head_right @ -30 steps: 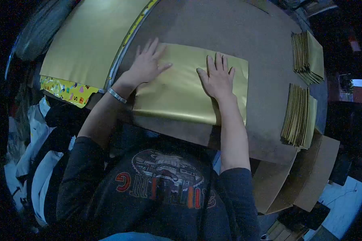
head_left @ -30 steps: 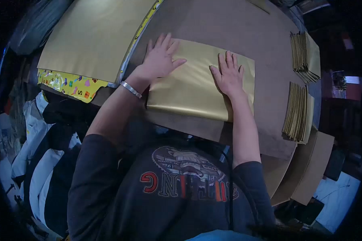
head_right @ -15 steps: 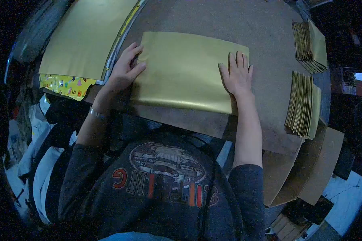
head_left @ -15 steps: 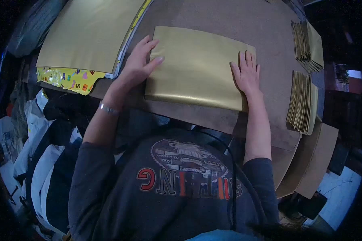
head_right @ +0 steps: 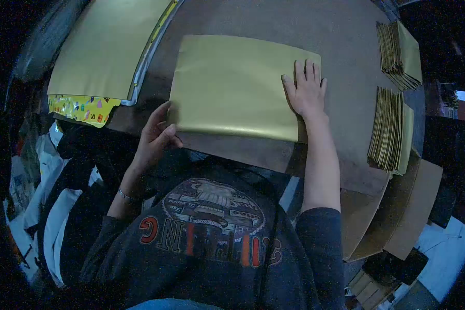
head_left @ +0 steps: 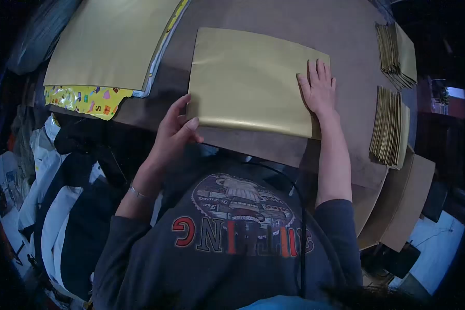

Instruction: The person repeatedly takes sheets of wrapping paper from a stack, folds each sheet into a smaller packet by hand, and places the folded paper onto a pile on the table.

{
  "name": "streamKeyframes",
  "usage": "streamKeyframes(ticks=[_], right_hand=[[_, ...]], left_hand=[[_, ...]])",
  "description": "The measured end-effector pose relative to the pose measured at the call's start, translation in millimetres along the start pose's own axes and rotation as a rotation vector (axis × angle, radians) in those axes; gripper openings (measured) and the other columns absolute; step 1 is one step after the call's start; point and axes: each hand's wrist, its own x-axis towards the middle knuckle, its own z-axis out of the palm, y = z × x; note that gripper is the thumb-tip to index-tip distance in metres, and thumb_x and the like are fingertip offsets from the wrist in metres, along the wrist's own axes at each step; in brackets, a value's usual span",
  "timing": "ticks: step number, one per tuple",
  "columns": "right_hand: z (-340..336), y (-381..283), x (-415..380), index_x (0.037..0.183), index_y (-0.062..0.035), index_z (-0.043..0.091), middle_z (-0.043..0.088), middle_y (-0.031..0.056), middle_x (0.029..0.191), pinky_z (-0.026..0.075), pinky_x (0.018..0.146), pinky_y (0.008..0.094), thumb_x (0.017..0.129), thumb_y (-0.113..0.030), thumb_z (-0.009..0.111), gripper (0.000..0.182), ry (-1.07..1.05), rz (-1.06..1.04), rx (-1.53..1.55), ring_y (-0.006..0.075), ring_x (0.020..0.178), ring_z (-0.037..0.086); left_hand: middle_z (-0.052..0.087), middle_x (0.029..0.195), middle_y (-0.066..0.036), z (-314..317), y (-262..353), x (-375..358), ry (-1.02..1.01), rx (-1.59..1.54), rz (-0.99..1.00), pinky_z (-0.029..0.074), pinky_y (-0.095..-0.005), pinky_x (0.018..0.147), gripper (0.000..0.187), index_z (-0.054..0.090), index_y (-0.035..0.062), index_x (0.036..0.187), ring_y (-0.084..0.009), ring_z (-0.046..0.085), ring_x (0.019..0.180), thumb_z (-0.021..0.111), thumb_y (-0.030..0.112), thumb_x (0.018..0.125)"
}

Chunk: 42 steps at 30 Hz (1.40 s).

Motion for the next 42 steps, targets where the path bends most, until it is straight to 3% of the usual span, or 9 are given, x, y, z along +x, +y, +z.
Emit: streamKeyframes(ticks=[4, 9, 13, 18, 22, 24, 27, 33, 42], right_hand=[[7.0, 4.8, 1.9, 0.152, -0.0143, 0.03, 0.018, 0.0138, 0.16, 0.011, 0.118, 0.0552, 0.098, -0.059, 0.031, 0.07, 0.026, -0.02, 0.023, 0.0298, 0.149, 0.011], [6.6, 5.3, 2.0, 0.152, -0.0148, 0.03, 0.018, 0.0139, 0.16, 0.01, 0.118, 0.0552, 0.098, -0.059, 0.032, 0.07, 0.031, -0.022, 0.029, 0.0295, 0.149, 0.011], [2.2, 1.9, 0.2, 0.152, -0.0156, 0.03, 0.018, 0.0136, 0.16, 0.01, 0.118, 0.0548, 0.098, -0.059, 0.032, 0.07, 0.018, -0.006, 0.067, 0.029, 0.149, 0.011], [1.4, 2.2, -0.5, 0.152, -0.0158, 0.03, 0.018, 0.0133, 0.16, 0.01, 0.118, 0.0549, 0.098, -0.059, 0.032, 0.069, 0.017, -0.009, 0.054, 0.029, 0.149, 0.01], [8.3, 5.7, 2.3, 0.152, -0.015, 0.03, 0.017, 0.013, 0.16, 0.011, 0.118, 0.0553, 0.098, -0.058, 0.032, 0.069, 0.029, -0.02, 0.02, 0.0289, 0.149, 0.01], [2.6, 0.5, 0.6, 0.152, -0.0145, 0.03, 0.018, 0.0129, 0.16, 0.011, 0.118, 0.0563, 0.097, -0.058, 0.032, 0.07, 0.029, -0.007, 0.045, 0.029, 0.149, 0.01], [3.4, 1.6, 1.9, 0.152, -0.0143, 0.03, 0.018, 0.0133, 0.16, 0.011, 0.118, 0.056, 0.097, -0.059, 0.034, 0.071, 0.015, 0.002, 0.047, 0.0292, 0.149, 0.01], [6.3, 3.0, 2.9, 0.152, -0.0152, 0.03, 0.018, 0.0125, 0.16, 0.01, 0.118, 0.0557, 0.097, -0.06, 0.032, 0.07, 0.015, -0.002, 0.041, 0.0288, 0.149, 0.01], [3.8, 1.7, 1.4, 0.151, -0.0146, 0.03, 0.019, 0.0126, 0.159, 0.012, 0.118, 0.0558, 0.098, -0.059, 0.033, 0.069, 0.028, -0.005, 0.015, 0.0294, 0.149, 0.011]], left_hand=[[0.062, 0.101, -0.009, 1.3, -2.3, 0.3, 0.054, 0.035, -0.041, 0.053, -0.026, 0.065, 0.055, 0.032, 0.0073, 0.148, -0.0123, 0.063, 0.074, 0.055, 0.013, 0.099], [0.064, 0.082, -0.008, -3.5, 1.1, 6.6, 0.142, 0.396, -0.004, 0.051, -0.0269, 0.064, 0.041, 0.049, 0.0003, 0.132, -0.0113, 0.062, 0.069, 0.06, 0.005, 0.093], [0.063, 0.075, -0.009, -5.0, 13.5, 8.5, 0.123, 0.536, -0.049, 0.051, -0.029, 0.062, 0.038, 0.051, 0.0009, 0.127, -0.0132, 0.062, 0.068, 0.062, 0.005, 0.091], [0.062, 0.077, -0.013, -13.7, 5.8, 9.1, 0.07, 0.873, 0.173, 0.051, -0.0329, 0.065, 0.036, 0.052, 0.0033, 0.125, -0.0169, 0.063, 0.069, 0.062, 0.006, 0.09], [0.063, 0.094, -0.013, -13.6, 14.6, 10.3, 0.021, 0.746, 0.06, 0.053, -0.0321, 0.068, 0.041, 0.05, 0.0061, 0.13, -0.0167, 0.064, 0.073, 0.062, 0.007, 0.091], [0.058, 0.114, -0.011, -15.5, 14.7, 15.2, -0.218, 0.05, -0.059, 0.055, -0.0306, 0.071, 0.053, 0.043, 0.0112, 0.142, -0.0163, 0.066, 0.076, 0.062, 0.009, 0.093], [0.051, 0.124, -0.008, -17.8, 27.3, 21.3, -0.382, 0.071, -0.262, 0.056, -0.0285, 0.072, 0.065, 0.031, 0.0166, 0.152, -0.0144, 0.065, 0.077, 0.06, 0.009, 0.095], [0.057, 0.116, -0.005, -33.8, 34.7, 41.1, -0.644, 0.155, -0.149, 0.057, -0.026, 0.072, 0.059, 0.037, 0.0163, 0.149, -0.0101, 0.063, 0.076, 0.06, 0.009, 0.095], [0.061, 0.111, -0.004, -43.2, 45.7, 41.3, -0.613, 0.365, 0.009, 0.056, -0.0255, 0.074, 0.057, 0.045, 0.0141, 0.145, -0.0084, 0.059, 0.081, 0.064, 0.007, 0.092]])
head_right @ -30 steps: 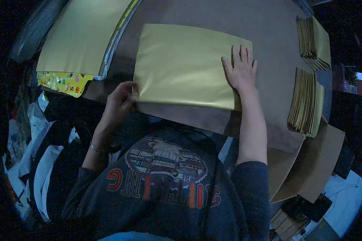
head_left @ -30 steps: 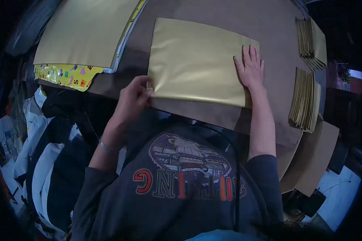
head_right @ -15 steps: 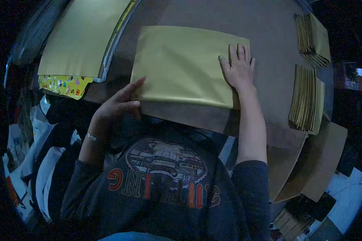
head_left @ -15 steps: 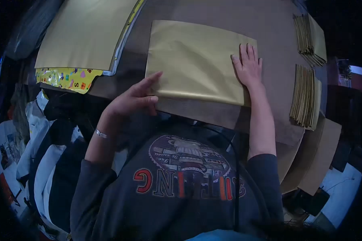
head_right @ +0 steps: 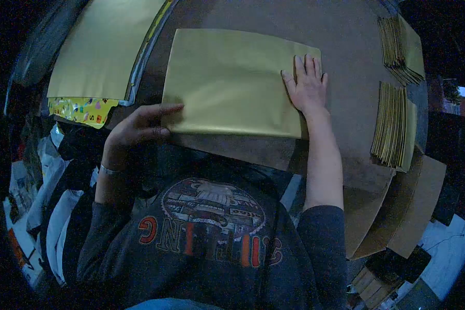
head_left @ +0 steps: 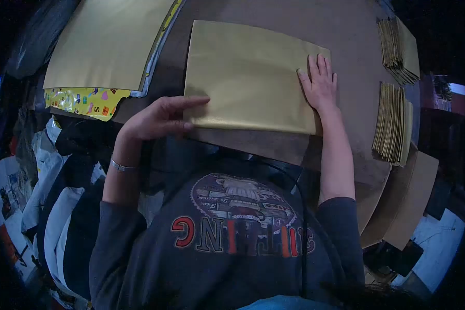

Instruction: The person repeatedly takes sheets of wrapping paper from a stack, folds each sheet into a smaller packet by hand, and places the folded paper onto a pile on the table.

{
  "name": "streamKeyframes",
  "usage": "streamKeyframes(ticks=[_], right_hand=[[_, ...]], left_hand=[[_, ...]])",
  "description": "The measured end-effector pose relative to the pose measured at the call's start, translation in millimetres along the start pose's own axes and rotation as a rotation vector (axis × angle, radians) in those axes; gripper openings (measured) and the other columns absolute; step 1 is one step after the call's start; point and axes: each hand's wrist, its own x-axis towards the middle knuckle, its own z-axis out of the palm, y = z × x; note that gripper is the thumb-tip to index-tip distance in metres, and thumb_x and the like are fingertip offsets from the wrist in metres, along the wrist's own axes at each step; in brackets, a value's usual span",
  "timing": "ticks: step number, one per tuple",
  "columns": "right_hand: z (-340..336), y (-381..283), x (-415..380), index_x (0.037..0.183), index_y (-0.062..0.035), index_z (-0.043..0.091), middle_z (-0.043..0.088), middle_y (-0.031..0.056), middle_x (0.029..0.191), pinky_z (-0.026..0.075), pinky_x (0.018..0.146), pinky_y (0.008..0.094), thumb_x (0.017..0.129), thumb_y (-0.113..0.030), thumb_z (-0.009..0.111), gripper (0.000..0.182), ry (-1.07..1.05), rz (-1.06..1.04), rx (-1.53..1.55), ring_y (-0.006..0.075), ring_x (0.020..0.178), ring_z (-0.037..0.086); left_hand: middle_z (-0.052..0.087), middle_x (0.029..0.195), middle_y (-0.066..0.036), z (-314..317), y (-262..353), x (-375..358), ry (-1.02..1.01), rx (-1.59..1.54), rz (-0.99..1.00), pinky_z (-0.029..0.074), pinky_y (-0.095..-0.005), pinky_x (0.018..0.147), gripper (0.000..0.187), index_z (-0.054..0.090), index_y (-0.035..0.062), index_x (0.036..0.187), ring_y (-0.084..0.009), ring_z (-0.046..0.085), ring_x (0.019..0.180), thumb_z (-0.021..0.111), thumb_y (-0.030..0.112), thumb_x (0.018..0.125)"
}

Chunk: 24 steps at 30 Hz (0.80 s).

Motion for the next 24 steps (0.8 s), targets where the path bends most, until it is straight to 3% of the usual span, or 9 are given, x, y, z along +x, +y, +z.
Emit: streamKeyframes(ticks=[10, 12, 14, 16, 18, 19, 20, 23, 24], right_hand=[[0.7, 1.1, -0.9, 0.151, -0.0145, 0.031, 0.018, 0.0125, 0.16, 0.011, 0.119, 0.0549, 0.098, -0.059, 0.031, 0.07, -0.007, 0.004, 0.002, 0.0292, 0.149, 0.01], [-0.5, 1.1, -0.5, 0.151, -0.0144, 0.03, 0.018, 0.0129, 0.16, 0.01, 0.119, 0.0551, 0.098, -0.059, 0.032, 0.07, -0.002, -0.013, 0.023, 0.0292, 0.149, 0.01], [3.4, 1.5, -0.9, 0.152, -0.0144, 0.03, 0.018, 0.0131, 0.16, 0.01, 0.119, 0.0551, 0.098, -0.058, 0.032, 0.069, 0.004, -0.012, 0.024, 0.0294, 0.149, 0.01], [-4.1, -1.0, -2.0, 0.152, -0.0143, 0.029, 0.018, 0.0133, 0.16, 0.01, 0.119, 0.0547, 0.098, -0.058, 0.032, 0.069, -0.022, 0.005, 0.021, 0.0301, 0.149, 0.01], [-6.2, -2.1, -1.9, 0.152, -0.0143, 0.029, 0.018, 0.0133, 0.16, 0.01, 0.119, 0.0544, 0.098, -0.058, 0.032, 0.069, -0.022, 0.008, 0.018, 0.03, 0.149, 0.01], [-5.4, -1.8, -1.8, 0.152, -0.0143, 0.029, 0.018, 0.0132, 0.16, 0.011, 0.119, 0.0541, 0.098, -0.058, 0.032, 0.069, -0.033, 0.015, 0.022, 0.0299, 0.149, 0.009], [-4.7, -1.3, -1.7, 0.152, -0.0144, 0.029, 0.017, 0.0129, 0.16, 0.011, 0.119, 0.0535, 0.098, -0.058, 0.031, 0.069, -0.036, 0.014, 0.017, 0.0295, 0.149, 0.009], [-8.8, -4.0, -3.2, 0.152, -0.0151, 0.027, 0.018, 0.0134, 0.16, 0.012, 0.118, 0.055, 0.098, -0.059, 0.032, 0.07, -0.037, 0.018, 0.002, 0.03, 0.149, 0.011], [-7.1, -1.9, -2.1, 0.152, -0.0151, 0.027, 0.018, 0.0134, 0.16, 0.012, 0.118, 0.055, 0.098, -0.059, 0.032, 0.07, -0.037, 0.02, 0.003, 0.03, 0.149, 0.011]], left_hand=[[0.064, 0.098, -0.002, -11.5, 8.8, -20.1, 0.147, -0.008, -0.099, 0.052, -0.0263, 0.086, 0.044, 0.054, 0.0043, 0.135, -0.0089, 0.059, 0.093, 0.062, 0.003, 0.092], [0.064, 0.101, -0.001, -5.7, 19.7, 4.6, 0.429, -0.035, 0.085, 0.051, -0.0245, 0.086, 0.038, 0.056, 0.0019, 0.13, -0.0082, 0.059, 0.096, 0.061, 0.007, 0.093], [0.066, 0.108, -0.007, 0.0, 33.8, 41.2, 0.557, 0.136, 0.16, 0.051, -0.0273, 0.089, 0.037, 0.057, 0.001, 0.128, -0.0138, 0.062, 0.1, 0.062, 0.014, 0.094], [0.059, 0.126, -0.016, 13.5, 41.1, 80.3, 0.532, 0.347, 0.247, 0.047, -0.0354, 0.099, 0.044, 0.053, 0.0017, 0.132, -0.0258, 0.058, 0.116, 0.061, 0.023, 0.094], [0.048, 0.139, -0.022, 32.0, 34.2, 115.0, 0.526, 0.796, 0.205, 0.037, -0.042, 0.109, 0.049, 0.048, 0.0042, 0.137, -0.0346, 0.045, 0.131, 0.056, 0.031, 0.096], [0.038, 0.147, -0.02, 29.4, 16.5, 133.6, 0.47, 0.958, 0.238, 0.029, -0.0492, 0.113, 0.053, 0.044, 0.0069, 0.14, -0.0365, 0.034, 0.138, 0.053, 0.035, 0.096], [0.038, 0.147, -0.02, 28.2, 4.5, 141.0, 0.473, 0.957, 0.242, 0.029, -0.0492, 0.113, 0.053, 0.044, 0.0069, 0.14, -0.0365, 0.034, 0.138, 0.053, 0.035, 0.096], [0.034, 0.15, -0.02, 18.8, -16.3, 153.7, 0.573, 1.258, 0.203, 0.024, -0.0618, 0.11, 0.057, 0.045, 0.0084, 0.138, -0.0379, 0.029, 0.141, 0.053, 0.043, 0.094], [0.034, 0.15, -0.02, 8.8, -21.9, 154.8, 0.61, 1.26, 0.2, 0.024, -0.0612, 0.111, 0.058, 0.045, 0.008, 0.138, -0.0379, 0.028, 0.141, 0.053, 0.045, 0.094]])
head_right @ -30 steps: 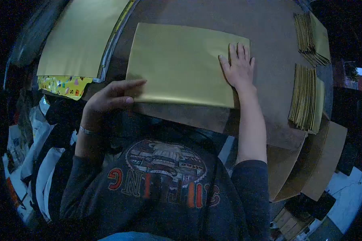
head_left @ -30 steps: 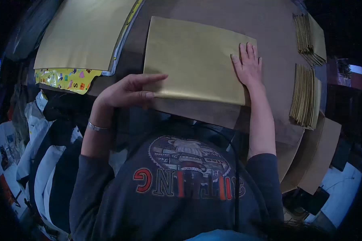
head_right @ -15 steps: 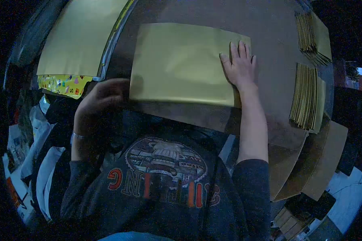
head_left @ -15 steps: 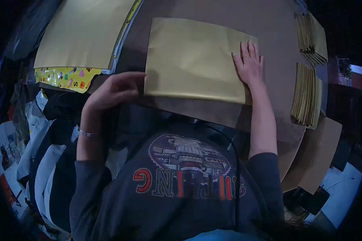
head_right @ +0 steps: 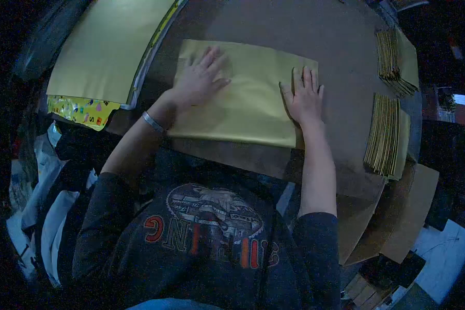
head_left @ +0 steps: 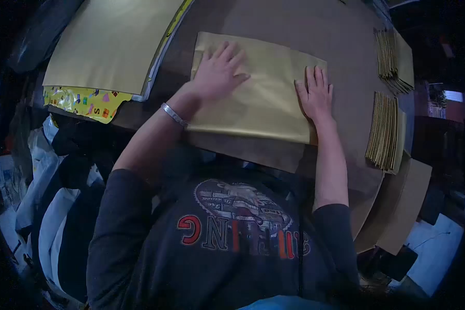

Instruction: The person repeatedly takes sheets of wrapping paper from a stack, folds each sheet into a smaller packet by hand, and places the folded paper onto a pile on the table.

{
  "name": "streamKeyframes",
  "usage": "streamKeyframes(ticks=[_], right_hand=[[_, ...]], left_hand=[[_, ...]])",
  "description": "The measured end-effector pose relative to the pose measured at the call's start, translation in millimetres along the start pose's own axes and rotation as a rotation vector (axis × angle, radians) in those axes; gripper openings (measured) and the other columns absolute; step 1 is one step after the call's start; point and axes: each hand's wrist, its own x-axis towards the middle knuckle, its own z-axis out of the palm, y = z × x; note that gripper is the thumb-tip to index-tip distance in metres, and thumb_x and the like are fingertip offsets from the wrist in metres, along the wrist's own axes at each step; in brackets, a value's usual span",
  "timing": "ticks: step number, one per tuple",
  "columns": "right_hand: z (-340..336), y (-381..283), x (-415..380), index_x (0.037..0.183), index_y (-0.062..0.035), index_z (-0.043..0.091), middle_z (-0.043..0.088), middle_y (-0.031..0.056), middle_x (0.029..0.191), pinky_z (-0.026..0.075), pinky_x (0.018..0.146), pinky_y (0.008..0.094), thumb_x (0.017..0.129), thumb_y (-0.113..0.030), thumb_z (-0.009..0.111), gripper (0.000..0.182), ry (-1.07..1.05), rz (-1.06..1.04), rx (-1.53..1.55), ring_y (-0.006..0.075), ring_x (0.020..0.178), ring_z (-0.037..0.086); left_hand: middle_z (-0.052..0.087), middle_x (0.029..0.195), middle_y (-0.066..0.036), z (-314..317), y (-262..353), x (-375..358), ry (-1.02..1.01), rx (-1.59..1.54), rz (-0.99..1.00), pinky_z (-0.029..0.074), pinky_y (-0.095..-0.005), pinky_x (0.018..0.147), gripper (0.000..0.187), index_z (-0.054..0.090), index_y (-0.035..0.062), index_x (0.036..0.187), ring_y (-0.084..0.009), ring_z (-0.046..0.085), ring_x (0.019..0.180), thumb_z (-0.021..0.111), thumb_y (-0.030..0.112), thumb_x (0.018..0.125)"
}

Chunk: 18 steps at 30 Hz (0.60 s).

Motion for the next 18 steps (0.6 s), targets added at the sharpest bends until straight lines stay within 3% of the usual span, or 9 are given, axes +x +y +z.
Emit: streamKeyframes(ticks=[5, 8, 10, 13, 16, 17, 18], right_hand=[[9.6, 5.3, 2.2, 0.152, -0.0146, 0.028, 0.019, 0.0145, 0.159, 0.012, 0.118, 0.0559, 0.098, -0.058, 0.033, 0.07, 0.032, -0.035, 0.003, 0.031, 0.149, 0.011], [8.0, 5.1, 3.7, 0.152, -0.0139, 0.03, 0.019, 0.0138, 0.16, 0.01, 0.118, 0.0546, 0.098, -0.058, 0.033, 0.07, 0.031, -0.027, 0.023, 0.0308, 0.149, 0.01], [5.8, 3.6, 2.6, 0.152, -0.0143, 0.029, 0.018, 0.0133, 0.16, 0.01, 0.119, 0.0535, 0.098, -0.058, 0.033, 0.07, 0.014, -0.02, 0.034, 0.0298, 0.149, 0.009], [1.6, 0.9, 0.0, 0.152, -0.015, 0.028, 0.018, 0.013, 0.16, 0.01, 0.119, 0.0527, 0.097, -0.058, 0.034, 0.07, 0.003, -0.01, 0.024, 0.0293, 0.149, 0.009], [10.6, 6.3, 2.8, 0.152, -0.0157, 0.028, 0.018, 0.013, 0.16, 0.009, 0.119, 0.0536, 0.098, -0.058, 0.034, 0.07, 0.043, -0.046, 0.021, 0.03, 0.149, 0.009], [10.6, 5.7, 3.4, 0.152, -0.0158, 0.028, 0.018, 0.0131, 0.16, 0.009, 0.119, 0.0545, 0.098, -0.058, 0.034, 0.069, 0.039, -0.041, 0.027, 0.0302, 0.149, 0.01], [9.5, 5.4, 3.1, 0.152, -0.0159, 0.028, 0.018, 0.0132, 0.16, 0.009, 0.118, 0.0553, 0.098, -0.058, 0.033, 0.069, 0.034, -0.036, 0.031, 0.0303, 0.149, 0.01]], left_hand=[[0.033, 0.15, -0.022, -7.6, -37.4, 6.6, 0.055, 0.093, -0.055, 0.022, -0.0607, 0.112, 0.067, 0.043, 0.0078, 0.141, -0.0399, 0.025, 0.142, 0.052, 0.054, 0.092], [0.019, 0.158, -0.021, -23.6, -36.0, 12.0, -0.131, 0.135, -0.166, 0.012, -0.0582, 0.117, 0.072, 0.031, 0.0116, 0.15, -0.0375, 0.014, 0.147, 0.046, 0.056, 0.096], [0.018, 0.158, -0.02, -22.1, -32.2, 8.8, -0.119, 0.169, -0.185, 0.011, -0.0596, 0.116, 0.072, 0.032, 0.0114, 0.15, -0.0373, 0.014, 0.147, 0.045, 0.057, 0.095], [0.025, 0.155, -0.023, -16.6, -28.4, -3.0, -0.032, 0.232, -0.037, 0.018, -0.0651, 0.112, 0.075, 0.037, 0.0139, 0.147, -0.0378, 0.018, 0.146, 0.045, 0.063, 0.092], [0.026, 0.155, -0.021, -23.3, -13.0, -23.5, -0.128, 0.185, 0.162, 0.018, -0.0633, 0.113, 0.072, 0.039, 0.0165, 0.147, -0.0368, 0.019, 0.146, 0.043, 0.063, 0.092], [0.018, 0.158, -0.021, -28.7, -5.6, -28.3, -0.284, 0.133, 0.185, 0.014, -0.062, 0.115, 0.07, 0.035, 0.015, 0.149, -0.0397, 0.013, 0.147, 0.042, 0.059, 0.095], [0.018, 0.158, -0.021, -31.0, -2.5, -35.5, -0.287, 0.131, 0.186, 0.014, -0.062, 0.115, 0.07, 0.035, 0.015, 0.149, -0.0397, 0.013, 0.147, 0.042, 0.059, 0.095]])
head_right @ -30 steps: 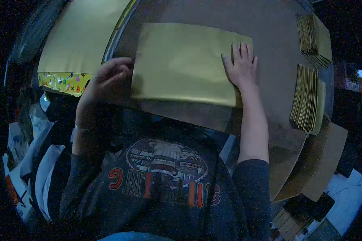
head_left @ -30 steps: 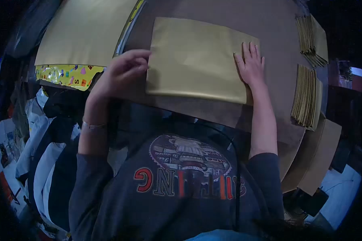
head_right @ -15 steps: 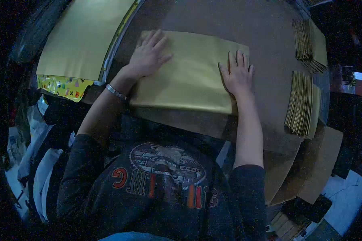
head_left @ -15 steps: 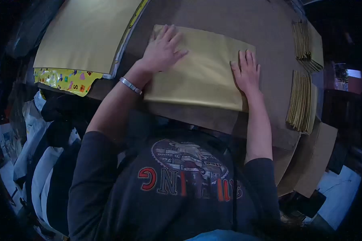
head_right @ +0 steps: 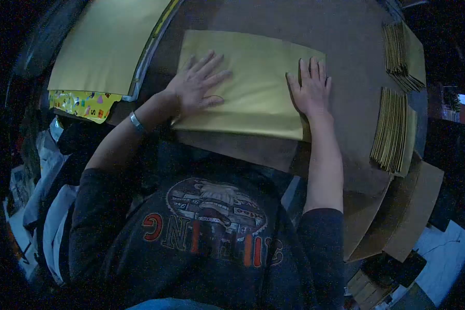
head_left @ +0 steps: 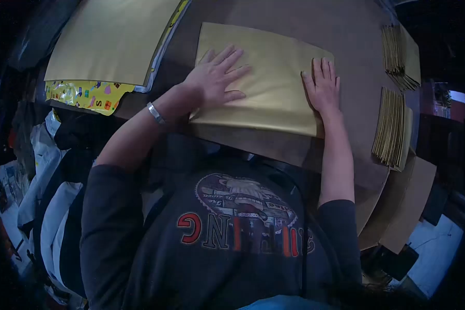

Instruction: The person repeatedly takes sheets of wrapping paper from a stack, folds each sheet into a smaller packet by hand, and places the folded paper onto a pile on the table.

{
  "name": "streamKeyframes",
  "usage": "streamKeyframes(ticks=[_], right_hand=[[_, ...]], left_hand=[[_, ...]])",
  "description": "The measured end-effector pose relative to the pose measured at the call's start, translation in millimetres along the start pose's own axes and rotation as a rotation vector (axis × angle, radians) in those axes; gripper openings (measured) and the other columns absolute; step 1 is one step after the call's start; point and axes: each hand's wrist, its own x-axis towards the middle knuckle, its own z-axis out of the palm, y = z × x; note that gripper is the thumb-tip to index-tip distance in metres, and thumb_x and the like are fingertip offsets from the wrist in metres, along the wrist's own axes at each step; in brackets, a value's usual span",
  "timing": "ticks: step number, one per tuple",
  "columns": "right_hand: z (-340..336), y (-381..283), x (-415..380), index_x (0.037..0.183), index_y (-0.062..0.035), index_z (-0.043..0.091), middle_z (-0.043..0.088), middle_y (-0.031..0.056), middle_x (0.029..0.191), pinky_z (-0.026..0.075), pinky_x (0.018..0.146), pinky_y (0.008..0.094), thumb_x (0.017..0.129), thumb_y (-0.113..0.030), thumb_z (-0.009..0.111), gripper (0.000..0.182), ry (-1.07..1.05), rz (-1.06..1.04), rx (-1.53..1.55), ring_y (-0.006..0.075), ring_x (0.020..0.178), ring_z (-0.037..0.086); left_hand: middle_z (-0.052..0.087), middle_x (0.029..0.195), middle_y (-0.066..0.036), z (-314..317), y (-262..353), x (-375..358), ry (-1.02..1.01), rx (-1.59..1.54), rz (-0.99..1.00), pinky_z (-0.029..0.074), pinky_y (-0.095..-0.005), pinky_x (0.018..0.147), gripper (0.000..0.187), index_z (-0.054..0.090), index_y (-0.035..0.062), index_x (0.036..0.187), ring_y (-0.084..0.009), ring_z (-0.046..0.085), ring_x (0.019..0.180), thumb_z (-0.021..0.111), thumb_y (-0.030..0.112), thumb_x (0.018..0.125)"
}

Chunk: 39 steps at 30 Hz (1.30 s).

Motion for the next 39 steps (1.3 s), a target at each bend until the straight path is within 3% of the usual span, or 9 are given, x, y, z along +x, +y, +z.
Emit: streamKeyframes(ticks=[6, 8, 11, 14, 18, 22, 24, 30, 39], right_hand=[[-0.8, -0.5, 0.9, 0.153, -0.0164, 0.027, 0.017, 0.0127, 0.16, 0.009, 0.118, 0.0566, 0.098, -0.059, 0.031, 0.069, -0.015, 0.003, -0.022, 0.0299, 0.149, 0.009], [-1.2, -1.2, 0.8, 0.153, -0.0165, 0.027, 0.016, 0.0126, 0.161, 0.01, 0.118, 0.0569, 0.098, -0.058, 0.031, 0.069, -0.026, 0.009, -0.016, 0.0298, 0.149, 0.009], [-3.7, -2.5, 1.3, 0.153, -0.0157, 0.026, 0.015, 0.012, 0.161, 0.01, 0.118, 0.0574, 0.099, -0.058, 0.03, 0.069, -0.03, 0.015, -0.009, 0.03, 0.149, 0.007], [-18.6, -28.1, -3.6, 0.153, -0.0089, 0.023, 0.014, 0.0162, 0.16, 0.01, 0.118, 0.0575, 0.099, -0.056, 0.031, 0.072, -0.097, 0.078, 0.02, 0.0323, 0.149, 0.007], [-25.8, -117.1, -26.9, 0.146, -0.0017, 0.032, 0.021, 0.0211, 0.156, 0.014, 0.116, 0.0573, 0.097, -0.048, 0.038, 0.068, -0.129, -0.169, 0.15, 0.0338, 0.147, 0.015], [4.0, -178.6, -58.0, 0.142, -0.0002, 0.038, 0.029, 0.0223, 0.152, 0.017, 0.115, 0.0574, 0.096, -0.045, 0.042, 0.064, 0.05, -0.351, 0.349, 0.0352, 0.144, 0.024], [6.6, -173.8, -64.8, 0.142, -0.0002, 0.039, 0.03, 0.0224, 0.152, 0.017, 0.115, 0.0573, 0.097, -0.044, 0.042, 0.063, 0.108, -0.392, 0.414, 0.0352, 0.143, 0.025], [2.9, -120.6, -80.6, 0.141, -0.0006, 0.041, 0.031, 0.0218, 0.152, 0.017, 0.116, 0.055, 0.096, -0.043, 0.044, 0.062, 0.106, -0.201, 0.296, 0.035, 0.145, 0.022], [-0.7, -36.2, -104.4, 0.146, -0.0039, 0.033, 0.024, 0.0212, 0.156, 0.017, 0.115, 0.0578, 0.099, -0.04, 0.039, 0.059, 0.061, 0.038, 0.104, 0.0363, 0.146, 0.017]], left_hand=[[0.024, 0.156, -0.022, 4.0, 6.4, -42.5, 0.024, -0.046, 0.247, 0.022, -0.0631, 0.111, 0.069, 0.041, 0.0158, 0.146, -0.0415, 0.022, 0.144, 0.042, 0.06, 0.093], [0.025, 0.156, -0.021, 0.1, 9.0, -51.3, 0.009, -0.09, 0.261, 0.024, -0.0645, 0.109, 0.066, 0.042, 0.0164, 0.145, -0.0416, 0.024, 0.143, 0.041, 0.058, 0.095], [0.032, 0.152, -0.019, 2.8, 11.4, -54.1, 0.095, -0.046, 0.254, 0.026, -0.0621, 0.109, 0.061, 0.048, 0.0175, 0.141, -0.0401, 0.029, 0.141, 0.051, 0.051, 0.09], [0.033, 0.152, -0.019, 0.1, 11.2, -52.4, 0.089, -0.037, 0.265, 0.026, -0.0625, 0.109, 0.061, 0.048, 0.0175, 0.141, -0.0404, 0.029, 0.14, 0.052, 0.05, 0.09], [0.034, 0.15, -0.02, -4.3, 13.2, -51.5, 0.024, -0.082, 0.263, 0.027, -0.0649, 0.108, 0.062, 0.048, 0.0162, 0.14, -0.0414, 0.029, 0.141, 0.056, 0.049, 0.088], [0.033, 0.151, -0.019, 2.6, 12.5, -49.8, 0.019, -0.087, 0.245, 0.024, -0.0637, 0.11, 0.06, 0.054, 0.0119, 0.133, -0.0396, 0.024, 0.144, 0.06, 0.048, 0.086], [0.031, 0.152, -0.017, 0.0, 16.2, -50.2, -0.016, -0.131, 0.151, 0.022, -0.0629, 0.111, 0.061, 0.053, 0.013, 0.133, -0.038, 0.022, 0.145, 0.064, 0.047, 0.083], [0.028, 0.154, -0.014, -1.1, 15.1, -50.9, 0.004, -0.051, 0.208, 0.024, -0.0623, 0.111, 0.072, 0.044, 0.0207, 0.142, -0.0369, 0.024, 0.144, 0.07, 0.043, 0.079], [0.027, 0.154, -0.014, 0.8, 14.6, -49.7, -0.016, -0.016, 0.216, 0.026, -0.062, 0.11, 0.072, 0.043, 0.0206, 0.142, -0.0382, 0.025, 0.143, 0.068, 0.046, 0.079]])
